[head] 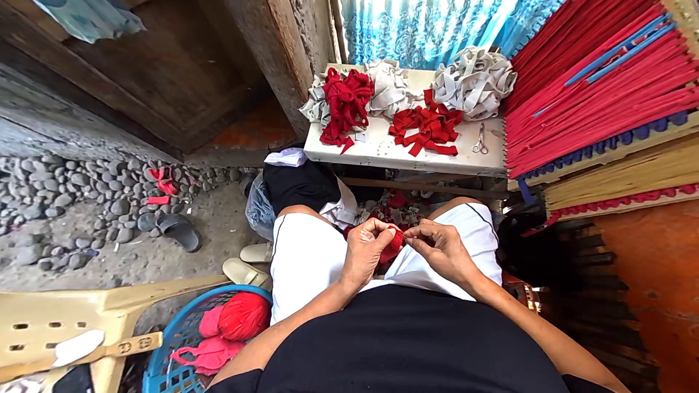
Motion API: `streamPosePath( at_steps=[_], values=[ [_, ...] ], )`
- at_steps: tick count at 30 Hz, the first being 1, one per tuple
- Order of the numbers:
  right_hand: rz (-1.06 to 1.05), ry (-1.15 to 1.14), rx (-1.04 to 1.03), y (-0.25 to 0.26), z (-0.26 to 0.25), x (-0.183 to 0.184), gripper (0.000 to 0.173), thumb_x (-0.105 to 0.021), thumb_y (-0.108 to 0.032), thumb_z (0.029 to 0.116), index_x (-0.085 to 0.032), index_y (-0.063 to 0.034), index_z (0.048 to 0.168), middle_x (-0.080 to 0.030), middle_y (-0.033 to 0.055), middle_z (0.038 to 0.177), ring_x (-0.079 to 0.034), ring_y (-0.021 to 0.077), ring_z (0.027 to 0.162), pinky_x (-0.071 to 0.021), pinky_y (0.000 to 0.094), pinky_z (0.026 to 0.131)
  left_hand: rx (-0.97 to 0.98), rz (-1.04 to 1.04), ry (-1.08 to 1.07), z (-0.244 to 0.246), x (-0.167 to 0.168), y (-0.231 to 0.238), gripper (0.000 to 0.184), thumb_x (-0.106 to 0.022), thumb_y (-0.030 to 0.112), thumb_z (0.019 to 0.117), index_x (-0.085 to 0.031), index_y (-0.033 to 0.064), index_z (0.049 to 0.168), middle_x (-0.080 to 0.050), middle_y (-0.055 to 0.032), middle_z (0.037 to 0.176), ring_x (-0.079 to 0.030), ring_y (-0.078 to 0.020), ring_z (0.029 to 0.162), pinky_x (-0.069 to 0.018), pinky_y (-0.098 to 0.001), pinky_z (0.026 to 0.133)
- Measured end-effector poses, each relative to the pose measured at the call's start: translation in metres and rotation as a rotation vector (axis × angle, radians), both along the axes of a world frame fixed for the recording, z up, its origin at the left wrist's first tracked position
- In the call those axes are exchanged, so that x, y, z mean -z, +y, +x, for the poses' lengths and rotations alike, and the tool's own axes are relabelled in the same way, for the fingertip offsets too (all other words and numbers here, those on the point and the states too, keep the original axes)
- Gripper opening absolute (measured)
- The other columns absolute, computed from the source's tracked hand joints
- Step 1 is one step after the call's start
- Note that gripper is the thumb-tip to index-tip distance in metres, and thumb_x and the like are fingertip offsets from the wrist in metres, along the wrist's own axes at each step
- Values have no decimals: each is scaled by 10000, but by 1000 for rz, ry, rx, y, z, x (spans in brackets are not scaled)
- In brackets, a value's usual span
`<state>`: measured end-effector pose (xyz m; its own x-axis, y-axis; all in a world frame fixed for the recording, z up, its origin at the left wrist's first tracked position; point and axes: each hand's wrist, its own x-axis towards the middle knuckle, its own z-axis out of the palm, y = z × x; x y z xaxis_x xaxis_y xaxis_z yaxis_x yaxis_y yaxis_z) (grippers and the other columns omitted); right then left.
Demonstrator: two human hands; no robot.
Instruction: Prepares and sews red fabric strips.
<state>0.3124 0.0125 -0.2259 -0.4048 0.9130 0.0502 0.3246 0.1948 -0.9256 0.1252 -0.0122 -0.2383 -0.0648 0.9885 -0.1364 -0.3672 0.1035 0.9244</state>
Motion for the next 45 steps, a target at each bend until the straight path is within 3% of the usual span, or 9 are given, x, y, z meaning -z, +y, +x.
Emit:
streamPosePath(
  at_steps=[7,13,24,36,45],
  values=[
    [9,-18,2,-1,1,-2,123,-654,-83,958,-764,-31,978,-652,21,827,-592,36,701,-517,195,656,5,242,241,0,7,-2,55,-672,-28,923,-707,3,950,-744,-93,966,-707,-153,865,-598,-314,792],
    [4,-21,49,-2,-1,0,118,-644,-79,954,-752,-33,967,-674,24,843,-610,48,705,-525,210,653,11,446,342,3,17,-3,117,-658,-50,925,-719,-32,1022,-731,-122,1074,-722,-176,949,-628,-337,838],
    [19,47,125,-5,-4,4,91,-650,-52,959,-735,-21,961,-673,35,853,-619,58,708,-529,214,641,9,573,417,4,25,-1,106,-672,-30,936,-747,-37,1009,-736,-130,1100,-716,-192,1036,-616,-352,902],
    [-28,171,171,-10,-8,6,82,-637,-20,958,-718,-14,948,-661,37,835,-572,58,619,-485,207,554,-37,735,542,4,32,0,123,-671,-9,954,-762,-34,1032,-745,-140,1091,-721,-185,1040,-608,-333,922],
    [-15,334,171,-12,-14,7,57,-649,6,944,-705,4,934,-637,42,794,-578,81,609,-513,222,559,-100,878,570,2,32,-2,142,-652,6,978,-765,-22,1061,-751,-151,1094,-728,-195,1024,-604,-337,925]
  ],
)
